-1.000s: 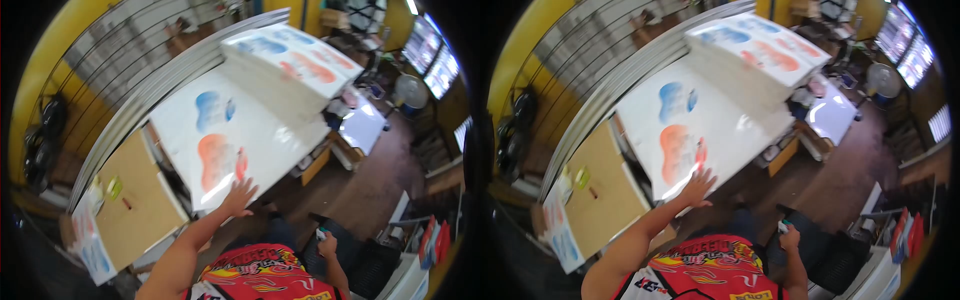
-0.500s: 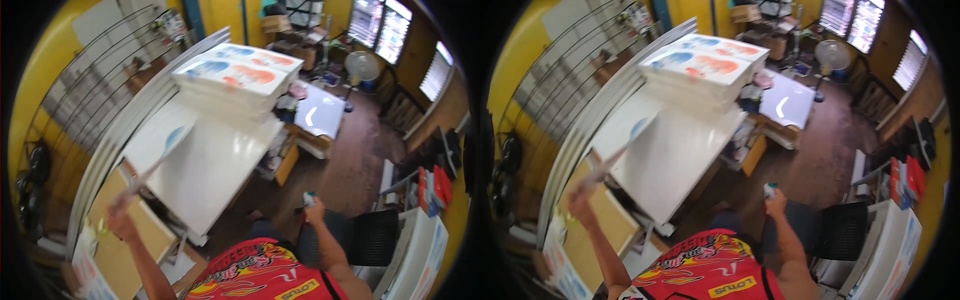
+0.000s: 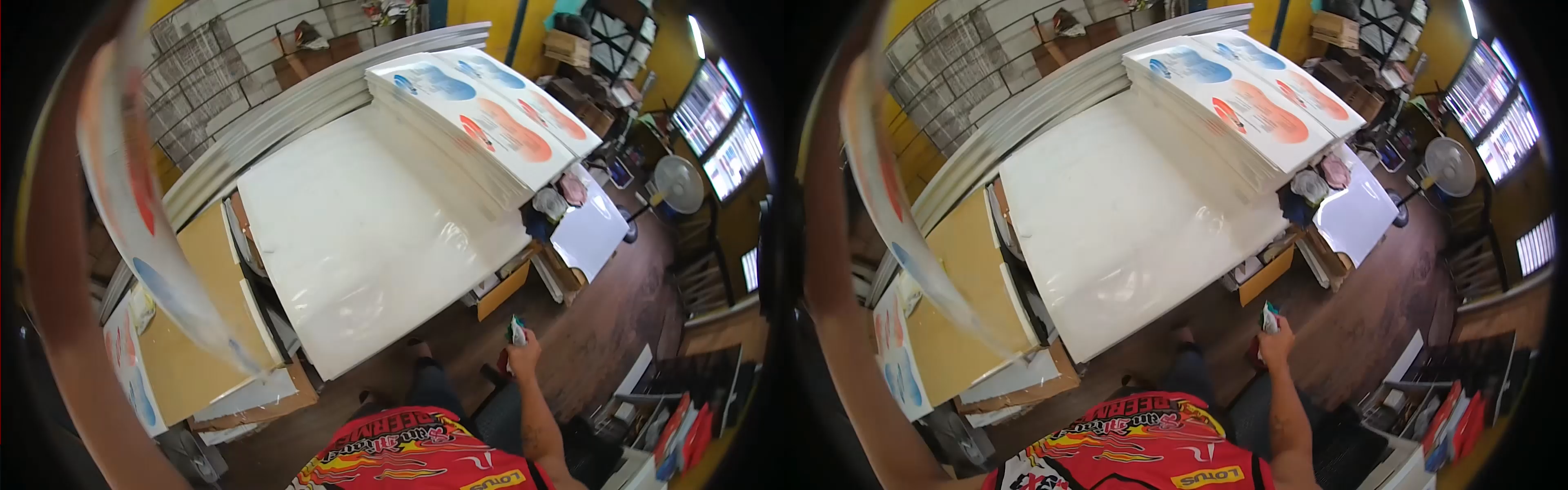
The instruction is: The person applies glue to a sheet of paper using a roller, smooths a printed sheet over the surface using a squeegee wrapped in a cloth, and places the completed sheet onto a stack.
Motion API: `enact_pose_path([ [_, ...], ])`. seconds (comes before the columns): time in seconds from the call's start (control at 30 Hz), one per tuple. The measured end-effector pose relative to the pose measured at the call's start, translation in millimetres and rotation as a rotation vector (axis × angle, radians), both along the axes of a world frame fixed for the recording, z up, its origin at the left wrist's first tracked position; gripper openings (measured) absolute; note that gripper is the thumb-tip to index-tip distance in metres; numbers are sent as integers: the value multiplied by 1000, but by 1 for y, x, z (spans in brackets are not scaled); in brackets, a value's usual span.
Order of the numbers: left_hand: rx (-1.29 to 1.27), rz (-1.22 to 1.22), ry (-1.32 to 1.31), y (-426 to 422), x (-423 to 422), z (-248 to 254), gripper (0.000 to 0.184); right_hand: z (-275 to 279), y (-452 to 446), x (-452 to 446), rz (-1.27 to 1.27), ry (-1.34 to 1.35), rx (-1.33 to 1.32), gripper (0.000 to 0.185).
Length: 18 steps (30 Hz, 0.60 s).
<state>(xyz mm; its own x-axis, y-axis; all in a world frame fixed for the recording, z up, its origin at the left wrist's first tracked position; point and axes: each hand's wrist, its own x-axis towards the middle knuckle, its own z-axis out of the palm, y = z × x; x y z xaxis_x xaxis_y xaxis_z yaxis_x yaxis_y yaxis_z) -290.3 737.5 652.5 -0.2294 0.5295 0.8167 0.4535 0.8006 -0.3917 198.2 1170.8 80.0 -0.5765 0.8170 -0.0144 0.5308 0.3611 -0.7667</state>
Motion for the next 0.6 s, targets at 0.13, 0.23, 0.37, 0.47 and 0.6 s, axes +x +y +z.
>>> enact_pose_path([
  [0.13,-346,-228,45,173,-137,-139,35,19,-1,-28,40,75,-45,49],
  [0.23,-254,-254,-623,238,-132,-252,35,11,5,-45,55,219,-254,49],
  [0.37,-154,-280,-731,270,-149,-426,35,24,-3,-100,249,202,-189,50],
  [0.47,0,-206,-745,252,-119,-495,54,48,-23,-158,537,144,-86,51],
  [0.6,40,-68,-1078,129,-15,-513,85,45,-71,-225,715,186,-115,54],
])
